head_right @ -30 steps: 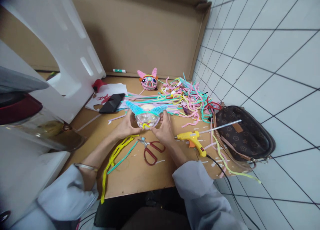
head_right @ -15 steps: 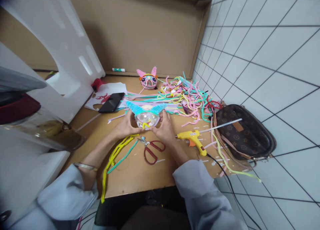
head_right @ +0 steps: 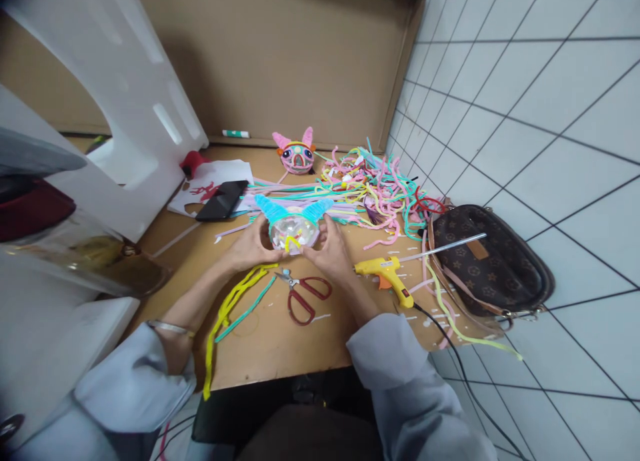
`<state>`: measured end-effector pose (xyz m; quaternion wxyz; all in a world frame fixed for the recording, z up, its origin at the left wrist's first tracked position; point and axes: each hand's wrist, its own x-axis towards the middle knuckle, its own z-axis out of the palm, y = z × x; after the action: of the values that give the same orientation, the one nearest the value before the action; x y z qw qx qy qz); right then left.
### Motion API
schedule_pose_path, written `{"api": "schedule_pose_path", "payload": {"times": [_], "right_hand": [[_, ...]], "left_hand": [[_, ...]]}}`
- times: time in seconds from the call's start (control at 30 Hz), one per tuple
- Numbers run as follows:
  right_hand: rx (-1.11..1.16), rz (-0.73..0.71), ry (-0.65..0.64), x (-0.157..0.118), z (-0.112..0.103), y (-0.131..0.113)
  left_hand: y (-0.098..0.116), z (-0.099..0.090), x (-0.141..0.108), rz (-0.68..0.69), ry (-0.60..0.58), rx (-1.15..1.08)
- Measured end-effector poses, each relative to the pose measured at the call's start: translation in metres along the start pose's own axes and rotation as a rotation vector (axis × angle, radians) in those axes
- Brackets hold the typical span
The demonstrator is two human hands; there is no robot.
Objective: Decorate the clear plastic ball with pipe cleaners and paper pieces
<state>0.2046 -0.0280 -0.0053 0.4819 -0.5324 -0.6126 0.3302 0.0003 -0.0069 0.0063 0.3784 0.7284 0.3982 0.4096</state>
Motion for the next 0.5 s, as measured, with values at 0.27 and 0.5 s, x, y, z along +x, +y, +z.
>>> {"api": "schedule_pose_path", "payload": {"times": [0.27, 0.5], "right_hand": [[-0.073, -0.046, -0.009, -0.001, -0.002, -0.005], [-0.192, -0.09, 0.003, -0.006, -0.004, -0.017]], "left_hand": [[0.002, -0.003, -0.002, -0.078, -0.023, 0.131], [0.004, 0.004, -0.003, -0.064, -0.029, 0.053]]}}
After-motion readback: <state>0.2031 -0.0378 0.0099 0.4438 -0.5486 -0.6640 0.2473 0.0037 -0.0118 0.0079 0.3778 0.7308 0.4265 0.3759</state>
